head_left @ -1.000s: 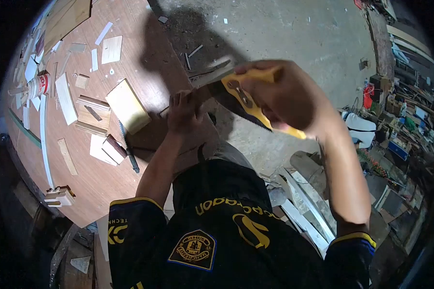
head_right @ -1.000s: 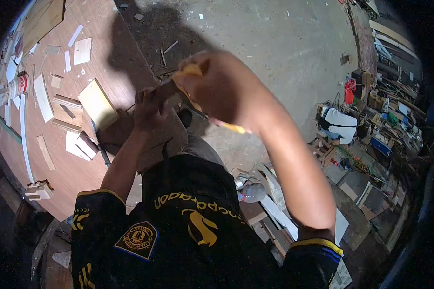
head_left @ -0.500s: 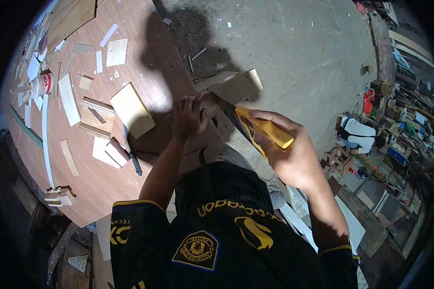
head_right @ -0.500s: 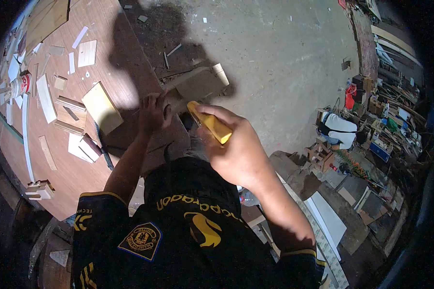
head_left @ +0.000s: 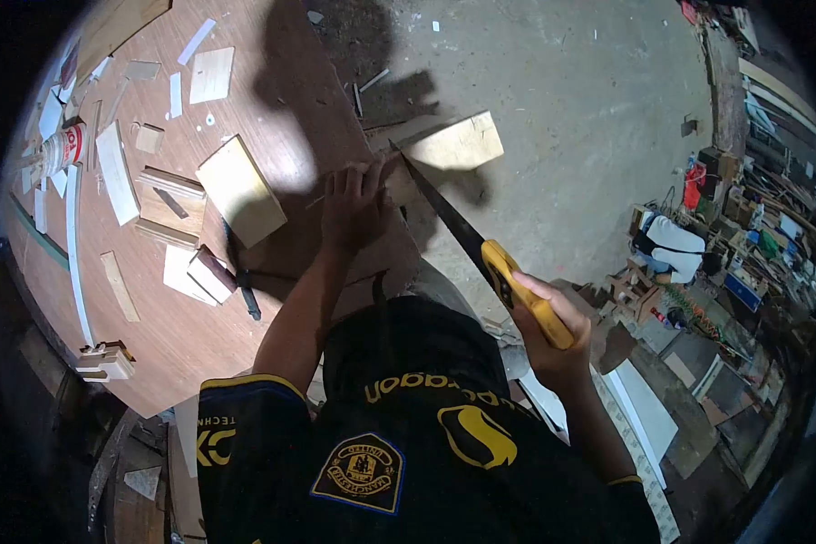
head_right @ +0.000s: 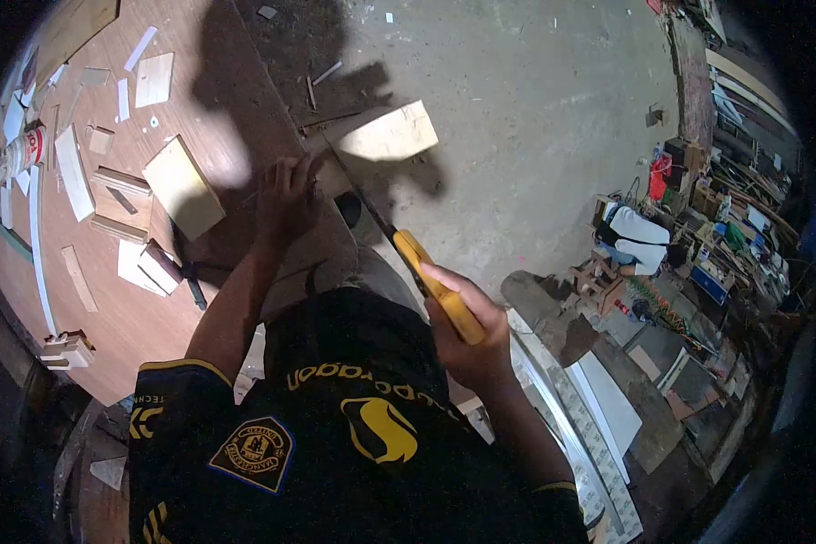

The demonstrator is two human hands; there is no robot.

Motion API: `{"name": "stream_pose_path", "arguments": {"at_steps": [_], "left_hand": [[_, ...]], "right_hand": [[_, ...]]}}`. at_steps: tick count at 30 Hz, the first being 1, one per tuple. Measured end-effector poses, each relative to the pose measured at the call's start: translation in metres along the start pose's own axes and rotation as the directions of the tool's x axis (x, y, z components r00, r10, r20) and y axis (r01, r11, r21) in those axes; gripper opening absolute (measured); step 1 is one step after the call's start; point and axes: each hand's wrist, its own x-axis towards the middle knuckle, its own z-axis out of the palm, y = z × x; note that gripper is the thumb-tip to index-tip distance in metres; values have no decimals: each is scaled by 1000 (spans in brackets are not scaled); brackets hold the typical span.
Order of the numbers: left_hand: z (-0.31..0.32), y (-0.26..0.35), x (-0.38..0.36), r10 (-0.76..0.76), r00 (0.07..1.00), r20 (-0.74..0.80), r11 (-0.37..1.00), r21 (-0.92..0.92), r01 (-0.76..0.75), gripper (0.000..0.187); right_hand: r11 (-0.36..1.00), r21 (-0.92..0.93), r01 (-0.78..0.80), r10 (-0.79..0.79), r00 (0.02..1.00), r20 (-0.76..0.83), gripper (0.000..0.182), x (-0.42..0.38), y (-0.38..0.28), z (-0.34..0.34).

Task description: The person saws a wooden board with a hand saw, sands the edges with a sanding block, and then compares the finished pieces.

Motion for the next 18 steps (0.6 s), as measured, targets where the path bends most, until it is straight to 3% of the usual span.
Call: {"name": "stream_pose_path", "arguments": {"at_steps": [3,5,6,11,18], "left_hand": [[5,1,0,-10,994,-112,1000,-2,10,58],[5,-5,1,-4,998,-58,1000,-1,4,58],[4,-6,-1,-1,1000,-2,1000,4,1,58],[21,-19,-4,37,998,-50,998,59,-34,56],[20,-14,-4,55,997,-60,989,142,-46,51]], "right_hand": [[1000,-7,5,-5,1000,-7,39,12,-20,5],[1000,-23,-3,4,999,49,41,27,-46,5],[997,17,-81,80,996,45,35,33,-63,8],[999,-31,27,-24,998,65,34,54,-72,9],[994,-106,-39,49,994,93,34,72,-79,15]]}}
